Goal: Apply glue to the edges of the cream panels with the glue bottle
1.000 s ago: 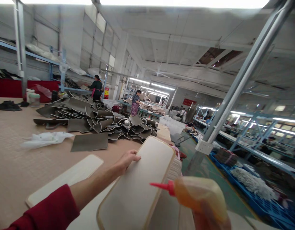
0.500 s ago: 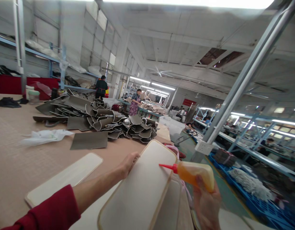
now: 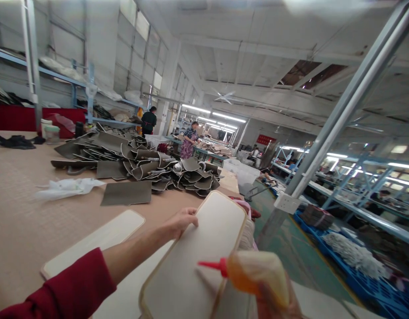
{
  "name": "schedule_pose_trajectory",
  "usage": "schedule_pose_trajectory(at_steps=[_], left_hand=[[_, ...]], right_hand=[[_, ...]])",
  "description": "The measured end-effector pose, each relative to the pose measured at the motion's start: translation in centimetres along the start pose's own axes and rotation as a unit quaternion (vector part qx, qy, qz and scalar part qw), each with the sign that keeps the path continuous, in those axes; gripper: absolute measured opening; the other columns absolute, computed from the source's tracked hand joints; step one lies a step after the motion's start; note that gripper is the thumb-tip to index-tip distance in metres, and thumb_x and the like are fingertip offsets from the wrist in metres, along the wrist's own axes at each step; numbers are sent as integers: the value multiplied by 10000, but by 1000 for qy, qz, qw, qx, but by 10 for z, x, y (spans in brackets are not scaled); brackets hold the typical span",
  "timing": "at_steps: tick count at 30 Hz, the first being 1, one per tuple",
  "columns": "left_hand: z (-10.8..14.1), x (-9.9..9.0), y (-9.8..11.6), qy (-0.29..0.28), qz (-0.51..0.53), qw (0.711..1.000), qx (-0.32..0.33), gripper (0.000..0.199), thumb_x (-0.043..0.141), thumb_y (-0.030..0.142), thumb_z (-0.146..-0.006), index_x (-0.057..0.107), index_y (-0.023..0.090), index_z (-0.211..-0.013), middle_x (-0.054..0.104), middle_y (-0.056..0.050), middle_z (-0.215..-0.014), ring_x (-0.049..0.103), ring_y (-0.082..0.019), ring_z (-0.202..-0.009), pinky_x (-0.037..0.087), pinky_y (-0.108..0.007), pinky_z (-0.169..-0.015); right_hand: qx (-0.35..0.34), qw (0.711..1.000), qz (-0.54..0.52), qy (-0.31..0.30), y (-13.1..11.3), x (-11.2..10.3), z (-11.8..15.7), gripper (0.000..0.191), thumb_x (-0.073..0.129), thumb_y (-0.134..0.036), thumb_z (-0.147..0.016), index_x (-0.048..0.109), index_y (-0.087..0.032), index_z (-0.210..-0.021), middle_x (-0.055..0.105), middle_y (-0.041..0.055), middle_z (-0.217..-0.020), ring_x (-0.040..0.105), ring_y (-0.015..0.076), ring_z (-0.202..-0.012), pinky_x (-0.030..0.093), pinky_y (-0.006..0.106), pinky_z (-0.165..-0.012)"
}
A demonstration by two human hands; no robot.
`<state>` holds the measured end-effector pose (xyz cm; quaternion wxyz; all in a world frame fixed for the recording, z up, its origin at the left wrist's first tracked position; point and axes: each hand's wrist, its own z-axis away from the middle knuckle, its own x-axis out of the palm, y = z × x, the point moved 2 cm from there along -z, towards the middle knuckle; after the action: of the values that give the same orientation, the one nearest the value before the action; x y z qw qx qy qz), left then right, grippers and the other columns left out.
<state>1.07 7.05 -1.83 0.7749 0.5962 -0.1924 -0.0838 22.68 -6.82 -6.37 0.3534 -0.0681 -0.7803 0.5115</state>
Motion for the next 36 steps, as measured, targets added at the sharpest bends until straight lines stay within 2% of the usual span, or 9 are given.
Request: schedule_pose_trajectory(at_steps=[4,6,12,14,21,28,30,33,36], left_hand=[[3,8,0,-43,-2,999,8,462,507,87,-439,614,174,-879,630,14,-657,592,-182,-614,464,-267,-520],[3,11,0,-47,-3,999,7,458,506,85,-438,618,174,-874,645,7,-676,591,-177,-600,459,-263,-512],[-2,5,6,-38,2,999,25,440,502,90,-439,632,153,-855,658,-4,-685,597,-179,-632,474,-268,-543],[0,2,8,-33,0,999,27,452,507,85,-438,637,157,-866,656,3,-678,605,-183,-649,478,-268,-555],[12,8,10,-56,-16,998,-1,493,531,84,-450,642,172,-923,661,8,-682,608,-179,-627,472,-261,-542],[6,-7,10,-39,11,999,8,461,539,90,-428,651,153,-871,663,-8,-684,614,-195,-677,498,-291,-588],[6,-7,11,-44,6,999,6,486,537,90,-427,650,149,-896,668,-13,-693,611,-193,-664,498,-291,-576],[8,-5,11,-62,-7,998,4,516,540,97,-434,645,155,-936,677,-21,-726,613,-201,-668,495,-292,-553],[7,-7,11,-59,-4,998,-3,521,547,102,-443,639,166,-952,684,-22,-758,623,-214,-713,504,-299,-567]], right_hand=[[-76,995,-55,38,-36,24,-54,566,842,-287,-533,579,-189,-1025,592,-20,-909,565,94,-809,481,162,-769],[-80,995,-53,37,-37,28,-62,551,840,-295,-540,582,-191,-1015,589,-24,-924,557,84,-824,470,149,-781],[33,999,-3,-12,13,6,6,597,842,-312,-507,595,-185,-1036,636,23,-853,609,175,-725,532,233,-646],[45,999,6,-15,15,3,16,609,839,-315,-509,597,-195,-1054,645,37,-892,611,190,-701,541,262,-615],[-77,994,-64,50,-36,22,-48,571,840,-275,-540,582,-190,-1042,597,-20,-934,565,92,-818,477,155,-769],[46,998,-9,-29,3,3,-4,633,816,-335,-569,552,-173,-1121,632,60,-991,614,207,-838,535,267,-695],[28,999,-33,-16,-6,5,-15,603,827,-301,-553,570,-170,-1081,631,51,-972,611,192,-823,534,282,-734],[-57,996,-58,44,-30,10,-45,567,838,-265,-541,586,-192,-1044,614,-13,-924,585,114,-826,492,180,-775],[-52,997,-49,37,-25,11,-44,624,838,-287,-542,569,-175,-1093,622,19,-962,595,139,-832,504,201,-763]])
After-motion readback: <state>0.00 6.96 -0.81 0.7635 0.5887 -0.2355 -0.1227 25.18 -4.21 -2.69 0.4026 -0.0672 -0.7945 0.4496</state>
